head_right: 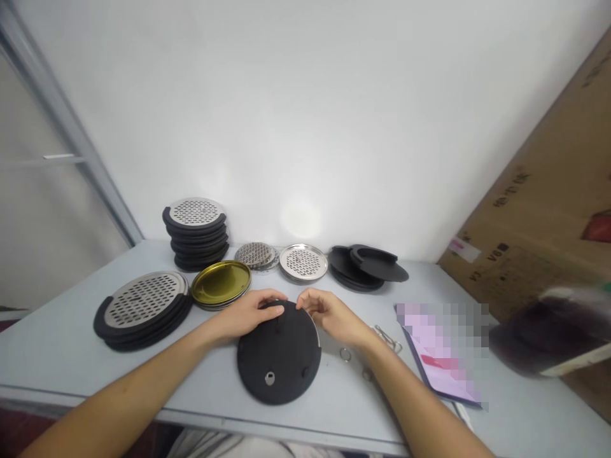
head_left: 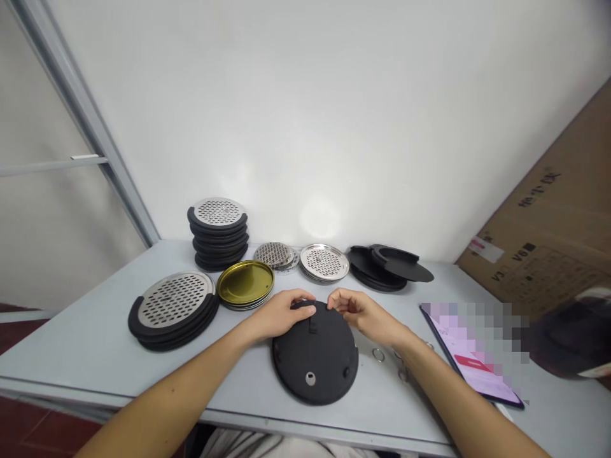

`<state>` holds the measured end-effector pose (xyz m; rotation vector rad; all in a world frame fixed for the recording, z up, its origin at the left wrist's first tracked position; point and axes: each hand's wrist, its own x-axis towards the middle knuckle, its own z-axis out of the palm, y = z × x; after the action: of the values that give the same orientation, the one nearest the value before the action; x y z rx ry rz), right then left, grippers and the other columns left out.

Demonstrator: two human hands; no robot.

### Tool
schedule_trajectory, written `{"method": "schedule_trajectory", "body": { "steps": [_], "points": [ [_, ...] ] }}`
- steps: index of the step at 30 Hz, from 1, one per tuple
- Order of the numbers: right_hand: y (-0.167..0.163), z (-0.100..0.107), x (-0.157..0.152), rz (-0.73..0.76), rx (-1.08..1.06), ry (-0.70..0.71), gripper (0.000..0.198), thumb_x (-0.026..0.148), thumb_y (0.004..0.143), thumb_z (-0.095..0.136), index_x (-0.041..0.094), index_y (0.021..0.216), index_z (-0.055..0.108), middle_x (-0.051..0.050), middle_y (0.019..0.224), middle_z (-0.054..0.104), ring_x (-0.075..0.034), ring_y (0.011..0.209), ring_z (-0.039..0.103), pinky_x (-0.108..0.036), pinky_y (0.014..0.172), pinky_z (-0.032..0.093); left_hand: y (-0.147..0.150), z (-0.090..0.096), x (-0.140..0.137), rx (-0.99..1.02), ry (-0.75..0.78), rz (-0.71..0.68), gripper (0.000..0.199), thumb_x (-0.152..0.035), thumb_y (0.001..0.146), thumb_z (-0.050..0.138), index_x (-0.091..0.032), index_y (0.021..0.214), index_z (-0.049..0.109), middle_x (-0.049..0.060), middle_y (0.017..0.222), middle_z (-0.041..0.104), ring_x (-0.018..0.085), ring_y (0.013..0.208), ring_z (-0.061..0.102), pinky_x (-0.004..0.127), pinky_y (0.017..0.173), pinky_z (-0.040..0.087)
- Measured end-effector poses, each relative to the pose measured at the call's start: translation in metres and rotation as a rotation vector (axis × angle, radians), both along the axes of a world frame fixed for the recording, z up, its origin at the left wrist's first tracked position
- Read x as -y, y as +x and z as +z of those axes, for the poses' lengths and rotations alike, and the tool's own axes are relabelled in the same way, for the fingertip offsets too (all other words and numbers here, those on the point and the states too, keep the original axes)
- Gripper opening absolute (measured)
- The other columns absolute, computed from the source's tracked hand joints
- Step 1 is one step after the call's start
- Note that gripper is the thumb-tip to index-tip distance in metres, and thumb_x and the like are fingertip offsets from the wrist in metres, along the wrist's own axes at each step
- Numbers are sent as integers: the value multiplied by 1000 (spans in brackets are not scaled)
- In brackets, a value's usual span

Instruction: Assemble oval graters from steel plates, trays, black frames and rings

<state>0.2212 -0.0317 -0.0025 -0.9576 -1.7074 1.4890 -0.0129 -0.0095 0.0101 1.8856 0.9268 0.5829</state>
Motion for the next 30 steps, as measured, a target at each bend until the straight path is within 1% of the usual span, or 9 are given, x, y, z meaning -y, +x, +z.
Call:
{"method": "schedule_trajectory", "body": {
  "steps": [4, 9, 13, 15, 17, 21, 25, 30],
  "points": [
    [2, -1, -2, -21, 61, 1, 13, 21, 80, 58, 18, 92, 62, -1, 79, 63, -14, 71, 57, -27, 65, 43, 1, 1, 3, -50, 37, 21, 38, -43, 85, 58, -19, 113, 67, 7, 120, 66, 23, 108, 60, 33, 95, 43],
    [0, 2, -2, -97, 126, -25, 20, 32, 87, 53, 17, 91, 66, -2, 79, 63, -15, 71, 57, -27, 65, 43, 1, 1, 4, -77, 64, 21, 38, -43, 85, 57, -18, 111, 67, 7, 114, 69, 23, 102, 62, 31, 90, 45],
    [-5, 7, 1, -135, 236, 88, 28, 41, 87, 57, 17, 94, 67, -4, 82, 66, -16, 72, 57, -28, 66, 44, 1, -1, 4, -104, 99, 25, 36, -43, 85, 56, -18, 108, 69, 7, 109, 71, 22, 97, 63, 31, 86, 46],
    [-6, 8, 2, -145, 290, 143, 28, 41, 84, 61, 17, 94, 69, -5, 85, 68, -18, 77, 59, -30, 72, 45, 2, -1, 4, -111, 124, 28, 35, -42, 86, 55, -18, 107, 70, 7, 107, 71, 22, 97, 63, 30, 86, 46],
    [-6, 9, 3, -141, 327, 161, 26, 40, 82, 63, 17, 94, 70, -5, 87, 70, -19, 80, 60, -31, 75, 46, 2, -2, 3, -113, 149, 24, 33, -39, 87, 53, -18, 105, 70, 6, 107, 72, 22, 97, 63, 30, 86, 46],
    [-4, 8, 2, -121, 335, 122, 26, 39, 82, 63, 16, 94, 70, -5, 84, 69, -18, 76, 59, -30, 69, 46, 1, -6, 1, -111, 156, 14, 30, -34, 87, 53, -18, 106, 70, 6, 107, 72, 21, 96, 64, 30, 86, 46],
    [-4, 7, 1, -117, 327, 121, 26, 38, 82, 63, 16, 93, 71, -5, 85, 69, -18, 77, 59, -30, 70, 46, 1, -8, 1, -97, 161, 30, 29, -31, 85, 56, -19, 108, 69, 5, 109, 71, 21, 97, 63, 30, 87, 46],
    [-7, 7, 2, -131, 322, 114, 26, 39, 81, 63, 17, 92, 71, -5, 86, 70, -18, 77, 59, -30, 70, 46, 1, -4, 3, -139, 185, 14, 27, -31, 86, 54, -20, 105, 69, 5, 105, 72, 21, 93, 63, 30, 84, 46]
  ]
}}
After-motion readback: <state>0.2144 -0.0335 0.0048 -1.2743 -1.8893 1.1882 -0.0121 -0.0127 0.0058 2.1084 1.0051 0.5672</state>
